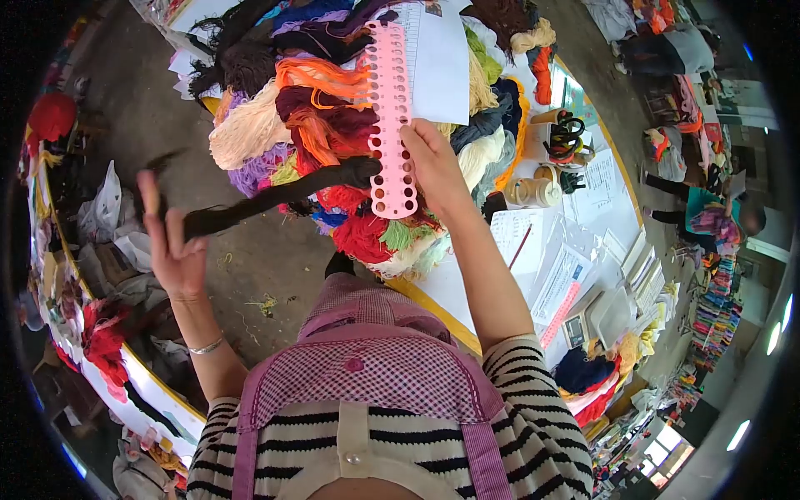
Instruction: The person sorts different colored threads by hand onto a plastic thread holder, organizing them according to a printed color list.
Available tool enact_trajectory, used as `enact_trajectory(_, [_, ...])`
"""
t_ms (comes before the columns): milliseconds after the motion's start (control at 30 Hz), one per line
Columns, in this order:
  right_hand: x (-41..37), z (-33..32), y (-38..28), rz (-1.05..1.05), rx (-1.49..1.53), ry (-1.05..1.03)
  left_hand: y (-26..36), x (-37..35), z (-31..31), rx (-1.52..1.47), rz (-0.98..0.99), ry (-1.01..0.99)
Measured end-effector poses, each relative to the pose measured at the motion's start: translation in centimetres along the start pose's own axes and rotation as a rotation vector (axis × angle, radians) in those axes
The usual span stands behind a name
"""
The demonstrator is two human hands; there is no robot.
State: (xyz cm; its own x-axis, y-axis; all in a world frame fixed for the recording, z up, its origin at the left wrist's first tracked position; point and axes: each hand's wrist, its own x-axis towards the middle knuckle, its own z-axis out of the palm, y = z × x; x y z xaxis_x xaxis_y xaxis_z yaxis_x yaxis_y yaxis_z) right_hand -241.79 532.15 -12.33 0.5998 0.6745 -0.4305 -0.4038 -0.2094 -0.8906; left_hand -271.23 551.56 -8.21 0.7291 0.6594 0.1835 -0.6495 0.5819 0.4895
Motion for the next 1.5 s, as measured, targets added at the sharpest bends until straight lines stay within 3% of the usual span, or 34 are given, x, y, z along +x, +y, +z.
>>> enact_trajectory(67, [-0.1, 1.0, 0.8, -0.058, 0.036, 0.038, -0.2, 0.3, 0.1, 0.260, -0.189, 0.441])
enact_trajectory(100, [-0.2, 1.4, 1.0, -0.196, -0.224, 0.131, 0.1, 0.8, 0.9, 0.331, -0.208, 0.277])
enact_trajectory(133, [-0.3, 1.5, 1.0, -0.333, -0.485, 0.225, 0.4, 0.9, 1.2, 0.330, -0.210, 0.278])
enact_trajectory(200, [-0.4, 1.1, 0.7, -0.356, -0.502, 0.223, 1.0, 0.7, 1.7, 0.579, -0.043, 0.642])
enact_trajectory(333, [-2.1, 1.8, -1.6, -0.316, -0.451, 0.227, 5.2, -1.1, -0.9, 0.385, -0.181, 0.636])
enact_trajectory(400, [-2.3, 2.5, -1.7, -0.364, -0.519, 0.243, 4.5, -1.9, -3.8, 0.297, -0.191, 0.538])
enact_trajectory(467, [-1.4, 2.1, -1.3, -0.487, -0.586, 0.220, 2.9, -2.1, -5.3, 0.484, -0.280, 0.929])
enact_trajectory(533, [-1.7, 2.2, -2.3, -0.410, -0.585, 0.188, 1.9, -4.9, -10.9, 1.107, -0.593, 0.718])
enact_trajectory(567, [-2.2, 2.4, -3.4, -0.472, -0.669, 0.183, 1.6, -4.6, -10.3, 1.109, -0.587, 0.713])
enact_trajectory(667, [-3.0, 3.3, -4.0, -0.637, -0.784, 0.154, -2.7, -2.5, -4.2, 1.447, -0.503, 0.323])
enact_trajectory(700, [-3.6, 3.8, -4.3, -0.552, -0.751, 0.114, -4.2, -2.0, -1.8, 1.554, -0.470, 0.197])
enact_trajectory(767, [-4.2, 4.6, -3.9, -0.579, -0.719, 0.079, -7.5, -0.2, 3.5, 1.116, -0.264, 0.108])
enact_trajectory(867, [-5.1, 5.4, -3.7, -0.630, -0.662, 0.058, -9.5, 1.2, 6.6, 0.956, -0.351, 0.097])
enact_trajectory(933, [-5.5, 5.3, -3.9, -0.653, -0.638, 0.071, -9.1, 1.9, 7.4, 0.822, -0.766, -0.001])
enact_trajectory(1000, [-5.9, 4.8, -4.0, -0.468, -0.592, 0.011, -9.3, 1.8, 7.6, 0.785, -0.784, -0.036])
enact_trajectory(1067, [-5.9, 4.1, -3.9, -0.449, -0.574, -0.017, -9.9, 1.2, 7.6, 0.646, -0.619, -0.037])
enact_trajectory(1200, [-6.1, 3.8, -2.9, -0.511, -0.524, -0.028, -10.4, 1.3, 7.1, 1.005, -0.437, -0.249])
enact_trajectory(1267, [-6.9, 4.0, -2.6, -0.435, -0.581, 0.003, -10.8, 1.1, 8.0, 1.499, -0.073, -0.264])
enact_trajectory(1333, [-6.7, 3.9, -1.9, -0.465, -0.345, -0.083, -11.2, 0.9, 7.7, 1.476, -0.105, -0.269])
enact_trajectory(1400, [-7.1, 3.6, -2.6, -0.485, -0.422, -0.046, -11.5, 0.4, 7.9, 1.448, -0.144, -0.277])
enact_trajectory(1467, [-7.7, 3.6, -3.5, -0.310, -0.012, -0.136, -11.6, -0.2, 8.6, 0.944, -0.358, -0.099])
enact_trajectory(1500, [-7.5, 3.7, -3.4, -0.383, -0.018, -0.118, -11.4, -0.1, 8.6, 0.858, -0.391, -0.128])
